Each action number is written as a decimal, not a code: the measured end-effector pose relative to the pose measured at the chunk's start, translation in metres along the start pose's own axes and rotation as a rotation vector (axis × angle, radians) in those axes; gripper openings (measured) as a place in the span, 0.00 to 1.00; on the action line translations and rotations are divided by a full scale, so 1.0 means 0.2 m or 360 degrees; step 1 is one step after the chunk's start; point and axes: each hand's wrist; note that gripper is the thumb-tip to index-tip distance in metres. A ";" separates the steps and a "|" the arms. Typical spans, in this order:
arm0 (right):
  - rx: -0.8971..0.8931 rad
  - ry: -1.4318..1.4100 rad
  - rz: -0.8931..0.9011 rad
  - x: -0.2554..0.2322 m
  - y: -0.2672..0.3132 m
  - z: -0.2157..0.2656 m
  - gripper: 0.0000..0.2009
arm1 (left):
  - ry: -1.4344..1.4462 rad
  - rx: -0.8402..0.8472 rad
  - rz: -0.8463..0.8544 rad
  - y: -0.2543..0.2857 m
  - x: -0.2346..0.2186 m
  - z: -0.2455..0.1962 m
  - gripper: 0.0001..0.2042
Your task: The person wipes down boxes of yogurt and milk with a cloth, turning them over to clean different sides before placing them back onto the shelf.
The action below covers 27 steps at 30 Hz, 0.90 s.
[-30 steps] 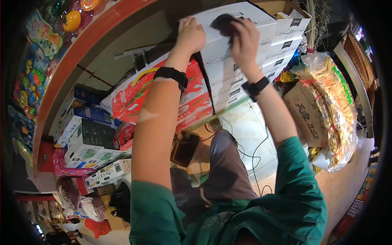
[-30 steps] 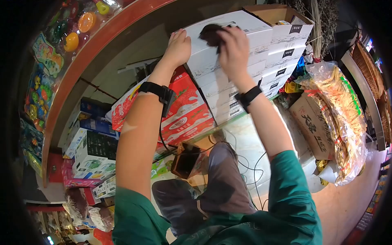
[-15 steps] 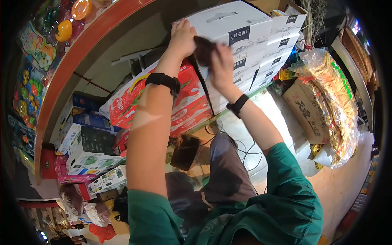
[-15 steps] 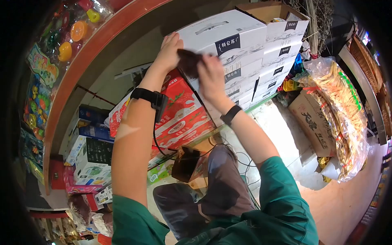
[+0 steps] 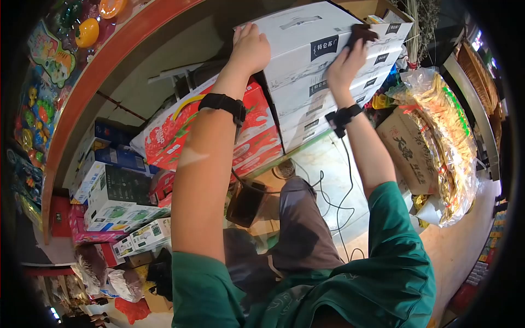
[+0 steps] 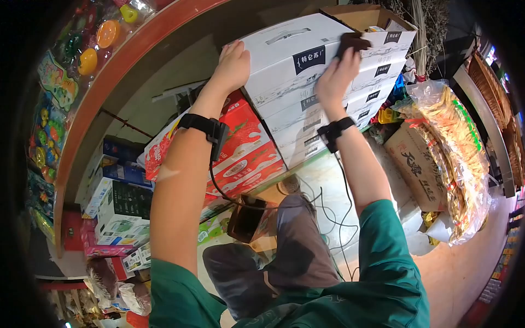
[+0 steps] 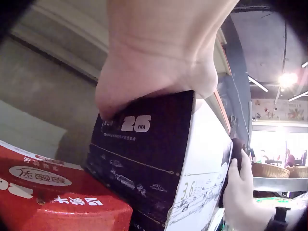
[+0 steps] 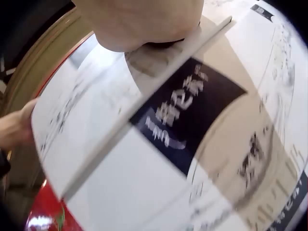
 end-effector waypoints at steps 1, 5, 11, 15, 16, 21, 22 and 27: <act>-0.0086 -0.0011 0.0038 0.01 0.09 0.05 0.24 | 0.0004 0.0013 0.0005 0.00 -0.01 -0.01 0.26; -0.0435 -0.0188 0.0297 0.02 0.48 0.31 0.26 | -0.0015 0.0117 -0.0018 0.00 0.01 0.03 0.25; -0.0534 -0.0122 0.0437 -0.03 0.62 0.35 0.21 | -0.0457 0.0415 0.0004 -0.07 0.06 0.15 0.21; -0.0299 -0.0010 0.0250 0.01 0.41 0.18 0.27 | -0.0282 0.0430 -0.0190 -0.09 0.12 0.21 0.18; -0.0200 0.0024 0.0157 0.00 0.32 0.11 0.25 | -0.0218 0.0436 -0.0194 -0.09 0.11 0.21 0.19; 0.0035 0.0166 0.0075 -0.07 0.02 -0.24 0.23 | -0.0570 0.0594 -0.0094 -0.14 0.14 0.31 0.22; 0.0076 0.0132 0.0130 -0.07 0.01 -0.24 0.22 | -0.0453 0.0536 -0.0124 -0.13 0.14 0.30 0.22; -0.0126 0.0116 0.0326 -0.07 0.19 -0.13 0.15 | -0.0253 0.0443 -0.0166 -0.11 0.13 0.26 0.23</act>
Point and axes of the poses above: each hand's wrist, its own y-axis away from the middle knuckle, its own x-axis out of the palm, z = x × y, and after that the axes turned 3 degrees about x, right-handed
